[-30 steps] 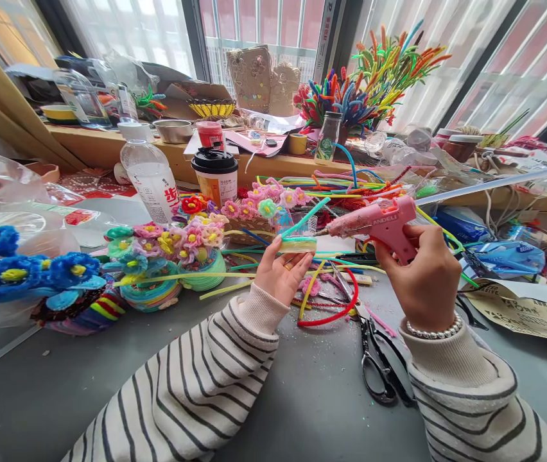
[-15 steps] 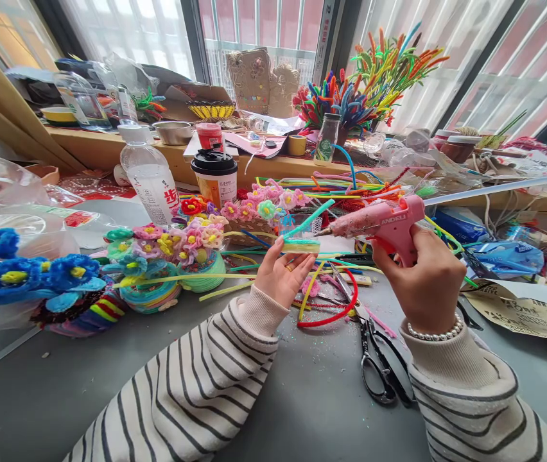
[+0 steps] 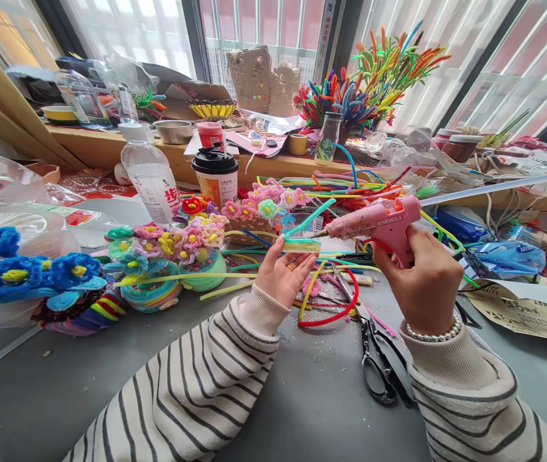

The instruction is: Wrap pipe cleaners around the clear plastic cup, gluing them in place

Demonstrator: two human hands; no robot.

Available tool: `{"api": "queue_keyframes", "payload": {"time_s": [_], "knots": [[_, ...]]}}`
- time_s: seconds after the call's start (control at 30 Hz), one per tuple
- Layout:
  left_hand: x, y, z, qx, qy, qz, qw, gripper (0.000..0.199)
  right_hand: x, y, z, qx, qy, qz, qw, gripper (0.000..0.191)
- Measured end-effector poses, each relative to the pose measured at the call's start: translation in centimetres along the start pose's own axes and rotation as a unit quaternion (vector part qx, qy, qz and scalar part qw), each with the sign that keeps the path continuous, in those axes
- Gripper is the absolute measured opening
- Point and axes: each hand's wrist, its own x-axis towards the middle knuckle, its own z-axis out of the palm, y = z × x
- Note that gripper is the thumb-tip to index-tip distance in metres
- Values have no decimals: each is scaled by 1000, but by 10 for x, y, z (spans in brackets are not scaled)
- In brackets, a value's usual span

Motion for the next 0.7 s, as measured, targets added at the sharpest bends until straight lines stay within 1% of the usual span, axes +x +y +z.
{"api": "queue_keyframes", "payload": {"time_s": [0.1, 0.33, 0.7], "knots": [[0, 0, -1, -2, -5, -3, 1000, 33, 0, 0, 0, 3, -1, -1, 1000, 27], [1, 1, -3, -11, -20, 1, 1000, 33, 1, 1, 0, -15, 23, -26, 999, 25], [0, 1, -3, -23, -24, 7, 999, 33, 1, 1, -2, -22, 0, -18, 1000, 26]]}}
